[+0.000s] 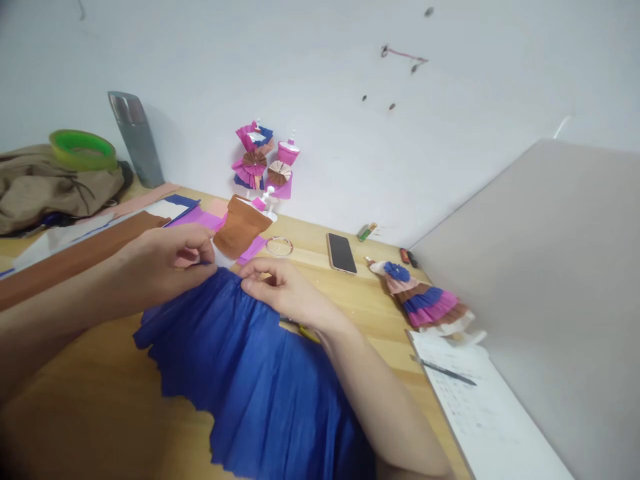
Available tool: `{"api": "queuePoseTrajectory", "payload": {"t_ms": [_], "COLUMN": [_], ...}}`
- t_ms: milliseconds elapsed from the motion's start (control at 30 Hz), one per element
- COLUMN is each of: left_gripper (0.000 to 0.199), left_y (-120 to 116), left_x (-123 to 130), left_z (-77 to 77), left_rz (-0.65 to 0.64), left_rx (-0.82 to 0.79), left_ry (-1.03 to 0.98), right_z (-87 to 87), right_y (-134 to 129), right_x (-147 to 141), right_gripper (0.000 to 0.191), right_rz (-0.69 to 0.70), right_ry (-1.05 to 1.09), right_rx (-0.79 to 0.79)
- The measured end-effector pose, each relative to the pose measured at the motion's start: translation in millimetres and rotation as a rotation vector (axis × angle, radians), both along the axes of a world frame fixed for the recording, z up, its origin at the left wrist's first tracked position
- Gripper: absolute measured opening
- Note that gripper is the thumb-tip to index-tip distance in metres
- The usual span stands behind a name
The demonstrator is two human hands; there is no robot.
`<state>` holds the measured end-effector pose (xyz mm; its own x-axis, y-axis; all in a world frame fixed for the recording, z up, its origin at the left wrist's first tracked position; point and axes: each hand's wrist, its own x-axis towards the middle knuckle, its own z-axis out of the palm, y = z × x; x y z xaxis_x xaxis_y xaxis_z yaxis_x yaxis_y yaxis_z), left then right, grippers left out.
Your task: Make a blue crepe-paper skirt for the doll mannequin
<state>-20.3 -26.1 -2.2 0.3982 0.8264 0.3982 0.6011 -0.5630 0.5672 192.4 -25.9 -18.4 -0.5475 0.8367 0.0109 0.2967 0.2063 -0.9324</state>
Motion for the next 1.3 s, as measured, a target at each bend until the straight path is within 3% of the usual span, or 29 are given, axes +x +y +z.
{"api": "queuePoseTrajectory", "payload": {"t_ms": [167, 467, 633, 1067, 1300], "left_gripper": [0.009, 0.013, 0.013, 0.013, 0.012], "left_y": [-2, -4, -3, 2, 0], "left_x": [4, 7, 5, 1, -3], "left_z": [2.6, 5.0, 7.0, 7.0, 7.1], "left_rz": [-0.044, -0.104, -0.124, -0.143, -0.212], "left_rx": [-0.104, -0.163, -0.136, 0.058, 0.008], "left_ry": [-0.060, -0.146, -0.201, -0.091, -0.042], "right_z": [6.2, 13.8, 10.7, 9.8, 10.2], "right_y": [-3, -13, -10, -11, -13], "right_x": [0, -2, -5, -8, -10], "right_gripper": [0.010, 0.014, 0.013, 0.013, 0.008], "right_rz": [-0.087, -0.213, -0.234, -0.265, -0.295], "right_ry": [-0.079, -0.099, -0.049, -0.025, -0.050], "right_rx": [0.324, 0.633, 0.691, 0.735, 0.763]}}
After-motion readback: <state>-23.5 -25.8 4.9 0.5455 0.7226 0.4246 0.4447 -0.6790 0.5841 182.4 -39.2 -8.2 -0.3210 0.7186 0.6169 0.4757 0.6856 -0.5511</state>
